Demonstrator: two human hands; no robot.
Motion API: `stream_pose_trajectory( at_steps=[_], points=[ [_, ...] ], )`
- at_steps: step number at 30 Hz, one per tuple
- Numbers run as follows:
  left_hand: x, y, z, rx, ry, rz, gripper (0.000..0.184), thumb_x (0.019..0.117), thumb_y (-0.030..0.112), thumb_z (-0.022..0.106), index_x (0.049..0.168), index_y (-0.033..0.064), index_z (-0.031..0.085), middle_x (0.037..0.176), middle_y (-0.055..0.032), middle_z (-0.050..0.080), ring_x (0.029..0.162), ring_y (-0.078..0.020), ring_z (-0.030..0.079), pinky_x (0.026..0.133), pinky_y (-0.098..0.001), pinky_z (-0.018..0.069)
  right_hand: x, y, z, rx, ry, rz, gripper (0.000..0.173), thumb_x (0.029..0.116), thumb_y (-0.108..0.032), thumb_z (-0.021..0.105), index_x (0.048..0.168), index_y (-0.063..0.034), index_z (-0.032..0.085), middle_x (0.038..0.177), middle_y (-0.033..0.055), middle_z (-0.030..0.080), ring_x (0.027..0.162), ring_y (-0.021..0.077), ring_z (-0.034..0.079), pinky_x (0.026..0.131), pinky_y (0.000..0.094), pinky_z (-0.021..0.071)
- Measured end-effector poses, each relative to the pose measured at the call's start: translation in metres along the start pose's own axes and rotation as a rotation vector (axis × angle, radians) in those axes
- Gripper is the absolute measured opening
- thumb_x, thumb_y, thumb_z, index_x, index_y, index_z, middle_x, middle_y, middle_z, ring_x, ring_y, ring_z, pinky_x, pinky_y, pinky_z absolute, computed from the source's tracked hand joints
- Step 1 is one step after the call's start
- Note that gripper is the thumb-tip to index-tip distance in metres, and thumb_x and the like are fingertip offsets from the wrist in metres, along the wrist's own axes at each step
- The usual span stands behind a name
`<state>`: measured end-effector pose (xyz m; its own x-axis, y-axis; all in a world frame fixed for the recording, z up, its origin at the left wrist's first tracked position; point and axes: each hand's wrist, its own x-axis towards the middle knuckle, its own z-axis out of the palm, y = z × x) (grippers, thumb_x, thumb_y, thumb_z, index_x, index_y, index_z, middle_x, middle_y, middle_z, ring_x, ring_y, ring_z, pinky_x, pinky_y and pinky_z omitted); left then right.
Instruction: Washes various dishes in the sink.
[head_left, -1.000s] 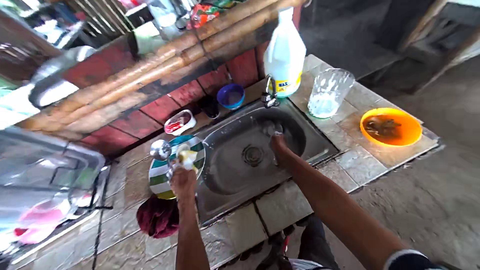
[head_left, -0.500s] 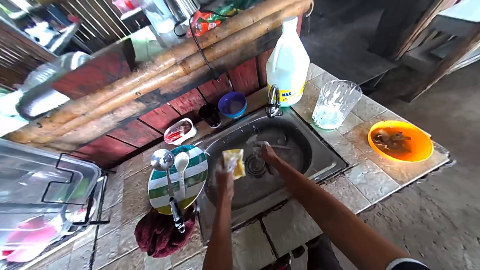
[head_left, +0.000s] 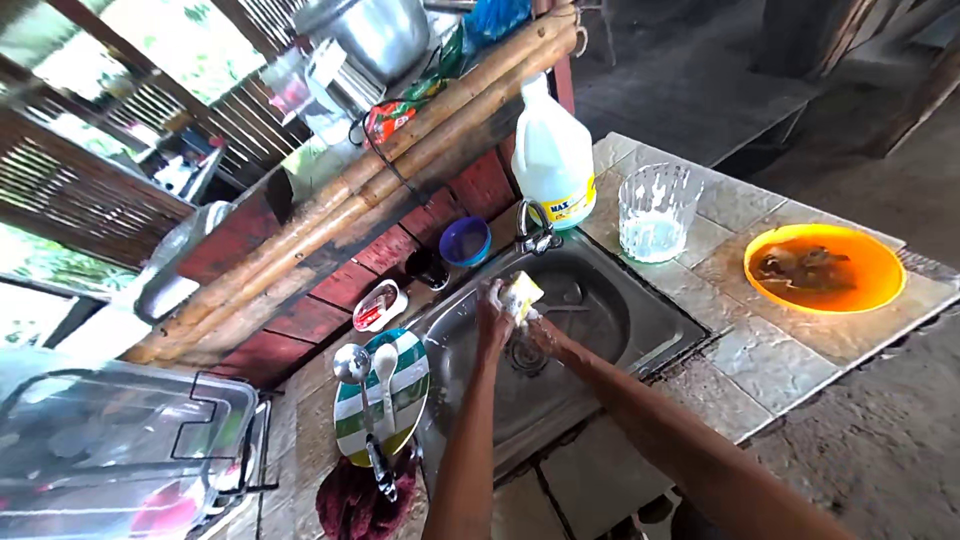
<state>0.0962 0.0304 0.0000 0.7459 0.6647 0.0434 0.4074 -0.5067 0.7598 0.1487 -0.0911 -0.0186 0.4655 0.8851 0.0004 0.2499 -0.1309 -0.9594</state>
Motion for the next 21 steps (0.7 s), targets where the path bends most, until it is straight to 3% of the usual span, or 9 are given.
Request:
stream_pose_trajectory(
  at_steps=[1,3,5,8,11,15,16,18,21],
  points=[
    [0.000,0.004,0.000,0.010,0.009,0.002,0.038,0.0982,0.006,0.061,0.130,-0.0143,0.057,0.133,-0.0332,0.058,0.125,-0.0387,0.058,0.110,-0.0470,0.0447,0.000,0.000,-0.001,-0.006,0.004,-0.005,0.039,0.1034,-0.003,0.051,0.135,0.0190,0.050,0.136,0.0362,0.055,0.132,0.0409,0.053,0.116,0.0426,0.0364],
    [0.007,0.007,0.002,-0.193,0.130,-0.037,0.026,0.0988,0.001,0.057,0.119,-0.0152,0.062,0.111,-0.0265,0.066,0.101,-0.0266,0.065,0.094,-0.0387,0.0528,0.003,0.000,-0.003,0.016,0.005,-0.029,0.035,0.1035,-0.007,0.053,0.129,0.0160,0.057,0.128,0.0331,0.061,0.123,0.0384,0.059,0.111,0.0437,0.0421],
    [0.018,0.007,0.007,-0.490,0.239,-0.096,0.022,0.1041,0.002,0.045,0.113,-0.0128,0.059,0.098,-0.0158,0.063,0.087,-0.0140,0.060,0.082,-0.0286,0.0527,0.005,-0.004,-0.006,0.072,0.018,-0.043,0.032,0.1043,-0.010,0.053,0.125,0.0137,0.062,0.121,0.0302,0.065,0.114,0.0351,0.063,0.106,0.0431,0.0457],
    [0.018,0.015,0.021,-0.614,0.318,-0.227,0.034,0.1099,0.006,0.034,0.130,-0.0139,0.052,0.118,-0.0225,0.060,0.101,-0.0191,0.058,0.094,-0.0316,0.0491,0.008,0.002,-0.007,0.155,0.106,-0.042,0.031,0.1022,-0.005,0.053,0.125,0.0151,0.060,0.122,0.0311,0.064,0.116,0.0345,0.062,0.107,0.0416,0.0452],
    [0.007,0.025,0.044,-0.659,0.379,-0.338,0.035,0.1113,0.012,0.033,0.132,-0.0100,0.051,0.116,-0.0217,0.059,0.098,-0.0220,0.059,0.089,-0.0354,0.0523,0.012,0.008,-0.010,0.239,0.206,-0.006,0.033,0.1013,-0.004,0.053,0.126,0.0153,0.059,0.123,0.0297,0.064,0.116,0.0301,0.062,0.106,0.0389,0.0459],
    [-0.032,0.043,0.067,-0.656,0.353,-0.290,0.040,0.1089,0.005,0.033,0.144,-0.0110,0.041,0.135,-0.0274,0.054,0.118,-0.0268,0.056,0.103,-0.0391,0.0468,0.020,0.022,-0.016,0.471,0.320,0.022,0.034,0.1042,-0.004,0.044,0.130,0.0138,0.057,0.123,0.0241,0.064,0.113,0.0188,0.062,0.103,0.0312,0.0474],
    [-0.045,0.046,0.075,-0.586,0.325,-0.246,0.039,0.1072,0.002,0.034,0.142,-0.0127,0.041,0.131,-0.0269,0.054,0.117,-0.0247,0.056,0.102,-0.0355,0.0471,0.023,0.025,-0.017,0.574,0.365,0.017,0.031,0.1053,-0.005,0.042,0.125,0.0126,0.059,0.114,0.0185,0.066,0.103,0.0126,0.063,0.096,0.0271,0.0508],
    [-0.073,0.044,0.084,-0.329,0.219,-0.203,0.040,0.1039,-0.004,0.038,0.141,-0.0197,0.041,0.136,-0.0356,0.052,0.127,-0.0340,0.053,0.111,-0.0389,0.0410,0.029,0.024,-0.021,0.772,0.415,0.080,0.027,0.1077,-0.007,0.041,0.116,0.0090,0.060,0.094,0.0082,0.065,0.083,0.0060,0.061,0.081,0.0231,0.0533],
    [-0.106,0.042,0.082,0.047,0.024,-0.150,0.040,0.1021,-0.006,0.043,0.138,-0.0244,0.043,0.139,-0.0426,0.049,0.135,-0.0466,0.049,0.117,-0.0451,0.0344,0.037,0.020,-0.030,0.886,0.444,0.151,0.026,0.1085,-0.009,0.039,0.099,0.0040,0.060,0.071,-0.0008,0.058,0.059,0.0022,0.053,0.060,0.0177,0.0480]
  ],
)
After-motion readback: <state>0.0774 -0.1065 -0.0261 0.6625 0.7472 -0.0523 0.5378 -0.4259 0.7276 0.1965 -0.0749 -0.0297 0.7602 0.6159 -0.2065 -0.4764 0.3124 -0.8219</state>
